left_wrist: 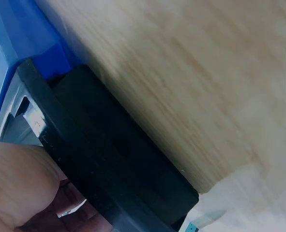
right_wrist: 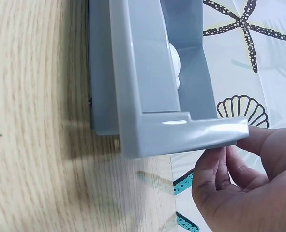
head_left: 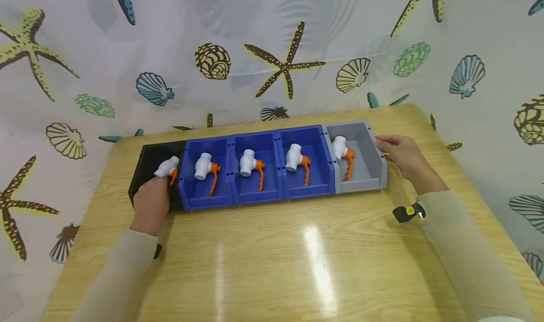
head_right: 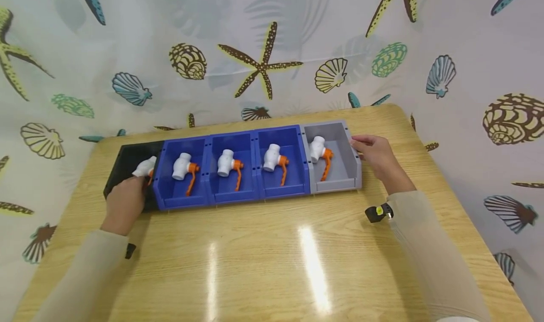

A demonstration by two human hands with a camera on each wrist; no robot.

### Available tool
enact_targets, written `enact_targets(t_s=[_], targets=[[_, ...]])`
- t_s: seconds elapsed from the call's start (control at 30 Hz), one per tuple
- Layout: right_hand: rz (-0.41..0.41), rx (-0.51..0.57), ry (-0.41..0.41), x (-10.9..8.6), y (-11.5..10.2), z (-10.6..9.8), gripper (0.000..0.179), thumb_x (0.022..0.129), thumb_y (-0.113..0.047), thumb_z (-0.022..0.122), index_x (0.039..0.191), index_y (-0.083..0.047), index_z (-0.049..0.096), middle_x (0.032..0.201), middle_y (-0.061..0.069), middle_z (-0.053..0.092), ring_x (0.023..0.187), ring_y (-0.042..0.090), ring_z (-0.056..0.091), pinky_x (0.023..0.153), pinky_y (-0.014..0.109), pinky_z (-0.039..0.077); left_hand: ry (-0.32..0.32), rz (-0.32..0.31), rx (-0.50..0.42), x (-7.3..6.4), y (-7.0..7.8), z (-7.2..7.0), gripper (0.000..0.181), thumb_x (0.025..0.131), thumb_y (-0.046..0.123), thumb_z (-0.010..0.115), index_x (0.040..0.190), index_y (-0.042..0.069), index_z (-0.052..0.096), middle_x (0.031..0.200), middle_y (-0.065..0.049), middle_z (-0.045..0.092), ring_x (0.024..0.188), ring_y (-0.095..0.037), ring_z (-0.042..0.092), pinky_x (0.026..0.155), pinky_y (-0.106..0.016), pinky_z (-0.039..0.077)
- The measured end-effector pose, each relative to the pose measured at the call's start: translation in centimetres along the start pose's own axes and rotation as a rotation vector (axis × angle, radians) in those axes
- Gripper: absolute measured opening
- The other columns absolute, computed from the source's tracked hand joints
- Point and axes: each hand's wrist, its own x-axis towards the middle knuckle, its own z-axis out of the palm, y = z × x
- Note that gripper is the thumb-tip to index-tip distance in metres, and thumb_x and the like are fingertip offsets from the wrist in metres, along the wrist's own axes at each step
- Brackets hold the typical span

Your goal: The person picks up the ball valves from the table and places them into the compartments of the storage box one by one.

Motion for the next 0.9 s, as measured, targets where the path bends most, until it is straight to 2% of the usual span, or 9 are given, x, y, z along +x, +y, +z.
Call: enact_targets(t_s=[0.1, 0.3, 0.47, 0.57, 0.67, 0.7, 0.77, 0.83, 0.9], targets=[[0.001, 0.006, -0.008, 0.1, 0.0, 0.0, 0.060, 0.093, -0.042, 0.052, 0.138, -0.003, 0.042, 0.139, 0.013, 0.037, 0.116, 0.019, 0.042, 0.098, 0.035, 0.038, -0.013, -0.027, -0.005, 0.1, 0.0, -0.1, 0.013, 0.089, 0.000, 0.049, 0.077, -0.003, 0.054, 0.078, -0.031, 0.059, 0.064, -0.049, 0.057, 0.044, -0.055, 0.040], [0.005, 0.012, -0.014, 0.4, -0.1, 0.1, 0.060, 0.092, -0.042, 0.052, 0.138, -0.004, 0.042, 0.139, 0.012, 0.036, 0.116, 0.019, 0.042, 0.098, 0.035, 0.038, -0.026, -0.044, -0.032, 0.2, -0.2, -0.2, 0.013, 0.089, 0.001, 0.049, 0.079, -0.004, 0.055, 0.079, -0.033, 0.059, 0.065, -0.050, 0.057, 0.043, -0.055, 0.040], [-0.007, 0.011, -0.020, 0.5, -0.2, 0.1, 0.060, 0.093, -0.043, 0.051, 0.138, -0.004, 0.042, 0.138, 0.012, 0.038, 0.114, 0.017, 0.043, 0.097, 0.034, 0.038, -0.097, -0.044, -0.059, 0.2, -0.7, -0.2, 0.009, 0.088, 0.004, 0.057, 0.082, -0.002, 0.054, 0.079, -0.031, 0.059, 0.066, -0.048, 0.058, 0.047, -0.055, 0.042], [-0.030, 0.000, -0.011, 0.4, -0.2, 0.2, 0.059, 0.093, -0.042, 0.050, 0.137, -0.003, 0.043, 0.134, 0.010, 0.040, 0.109, 0.014, 0.046, 0.091, 0.027, 0.042, -0.150, -0.025, -0.069, 0.1, -0.9, -0.4, 0.013, 0.088, 0.008, 0.062, 0.085, -0.002, 0.053, 0.077, -0.028, 0.059, 0.062, -0.043, 0.058, 0.046, -0.051, 0.043], [-0.077, -0.052, 0.021, 0.1, 0.0, 0.5, 0.056, 0.094, -0.041, 0.049, 0.135, -0.002, 0.045, 0.128, 0.011, 0.045, 0.103, 0.014, 0.047, 0.081, 0.020, 0.045, -0.172, 0.002, -0.070, 0.0, -1.0, -1.0, 0.017, 0.089, 0.012, 0.062, 0.089, -0.003, 0.055, 0.075, -0.024, 0.059, 0.058, -0.037, 0.057, 0.045, -0.047, 0.042], [-0.104, -0.084, 0.037, 0.0, 0.0, 0.6, 0.054, 0.095, -0.040, 0.048, 0.133, -0.002, 0.046, 0.126, 0.012, 0.046, 0.103, 0.016, 0.048, 0.078, 0.020, 0.045, -0.155, 0.013, -0.067, -0.1, -0.9, -1.4, 0.019, 0.089, 0.014, 0.062, 0.091, -0.004, 0.056, 0.075, -0.024, 0.059, 0.058, -0.035, 0.057, 0.045, -0.046, 0.042], [-0.172, -0.166, 0.073, -0.5, 0.0, 0.9, 0.051, 0.096, -0.038, 0.047, 0.131, -0.001, 0.048, 0.124, 0.015, 0.047, 0.103, 0.022, 0.049, 0.076, 0.025, 0.046, -0.075, 0.035, -0.069, -0.2, -0.8, -2.1, 0.022, 0.090, 0.016, 0.060, 0.097, -0.005, 0.059, 0.080, -0.023, 0.060, 0.063, -0.034, 0.057, 0.048, -0.047, 0.044], [-0.264, -0.254, 0.119, -1.0, -0.1, 1.0, 0.047, 0.097, -0.035, 0.046, 0.129, 0.000, 0.050, 0.123, 0.019, 0.046, 0.105, 0.029, 0.049, 0.078, 0.035, 0.047, 0.076, 0.080, -0.085, -0.3, -0.5, -3.1, 0.024, 0.091, 0.017, 0.059, 0.101, -0.005, 0.061, 0.087, -0.023, 0.062, 0.070, -0.036, 0.058, 0.055, -0.050, 0.046], [-0.354, -0.329, 0.171, -1.7, -0.6, 1.0, 0.046, 0.097, -0.033, 0.046, 0.129, 0.000, 0.050, 0.125, 0.022, 0.043, 0.107, 0.035, 0.048, 0.081, 0.045, 0.045, 0.265, 0.141, -0.102, -0.2, 0.0, -4.2, 0.027, 0.091, 0.017, 0.059, 0.107, -0.004, 0.062, 0.096, -0.023, 0.063, 0.081, -0.038, 0.059, 0.065, -0.052, 0.048]])
